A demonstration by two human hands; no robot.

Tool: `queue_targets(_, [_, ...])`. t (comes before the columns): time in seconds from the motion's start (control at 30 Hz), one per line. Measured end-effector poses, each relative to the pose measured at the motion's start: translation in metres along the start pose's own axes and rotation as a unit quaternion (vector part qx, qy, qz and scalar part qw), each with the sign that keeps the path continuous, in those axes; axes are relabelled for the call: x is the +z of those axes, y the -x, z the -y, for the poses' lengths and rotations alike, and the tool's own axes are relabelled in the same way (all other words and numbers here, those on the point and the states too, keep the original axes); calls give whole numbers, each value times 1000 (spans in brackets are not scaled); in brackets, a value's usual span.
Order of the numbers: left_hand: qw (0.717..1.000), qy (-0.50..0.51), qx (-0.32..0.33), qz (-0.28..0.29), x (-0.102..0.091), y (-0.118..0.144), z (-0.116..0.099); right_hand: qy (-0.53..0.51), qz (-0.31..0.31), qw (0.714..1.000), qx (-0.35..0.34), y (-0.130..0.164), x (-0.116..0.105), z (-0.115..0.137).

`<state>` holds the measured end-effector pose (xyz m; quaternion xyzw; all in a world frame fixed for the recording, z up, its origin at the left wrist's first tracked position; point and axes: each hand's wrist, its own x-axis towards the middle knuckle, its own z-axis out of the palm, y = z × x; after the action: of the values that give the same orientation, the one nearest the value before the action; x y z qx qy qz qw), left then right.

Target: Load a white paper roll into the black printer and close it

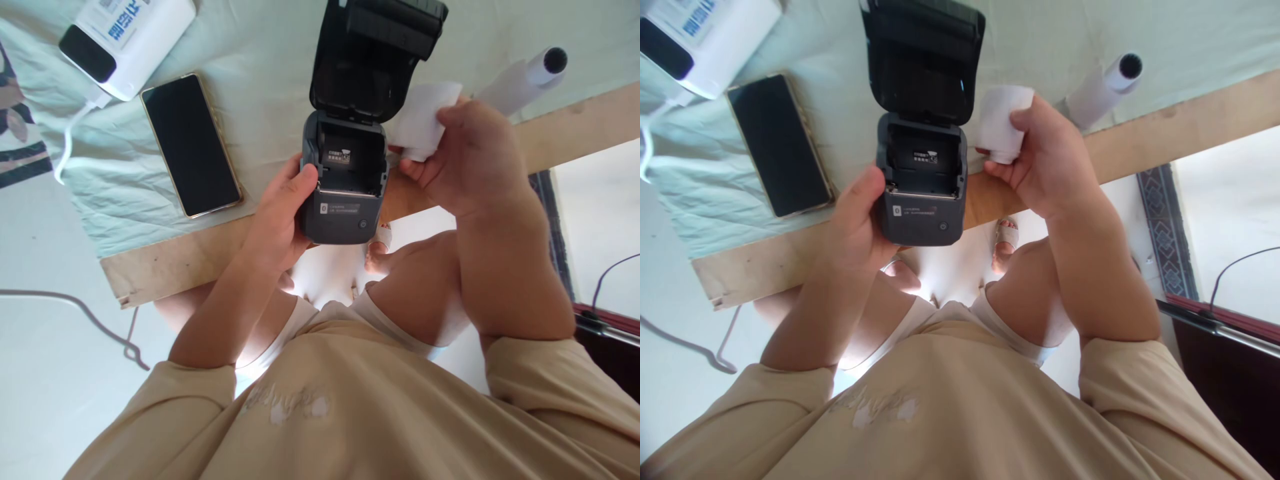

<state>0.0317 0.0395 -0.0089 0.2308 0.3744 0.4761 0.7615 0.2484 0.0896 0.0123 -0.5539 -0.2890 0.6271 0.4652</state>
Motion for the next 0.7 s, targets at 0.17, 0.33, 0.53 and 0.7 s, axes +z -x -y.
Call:
queue_targets(0.17, [1000, 12, 6, -1, 1, 0, 1, 17, 23, 999, -32, -1, -3, -9])
queue_targets(0.33, [1000, 13, 13, -6, 2, 2, -1, 12, 33, 999, -34, 2, -1, -10])
queue_targets(0.53, [999, -2, -8, -36, 6, 4, -4, -25, 21, 999, -40, -3, -2, -8])
queue_targets(0.7, [999, -23, 19, -40, 5, 3, 0, -55, 1, 998, -19, 1, 3, -3])
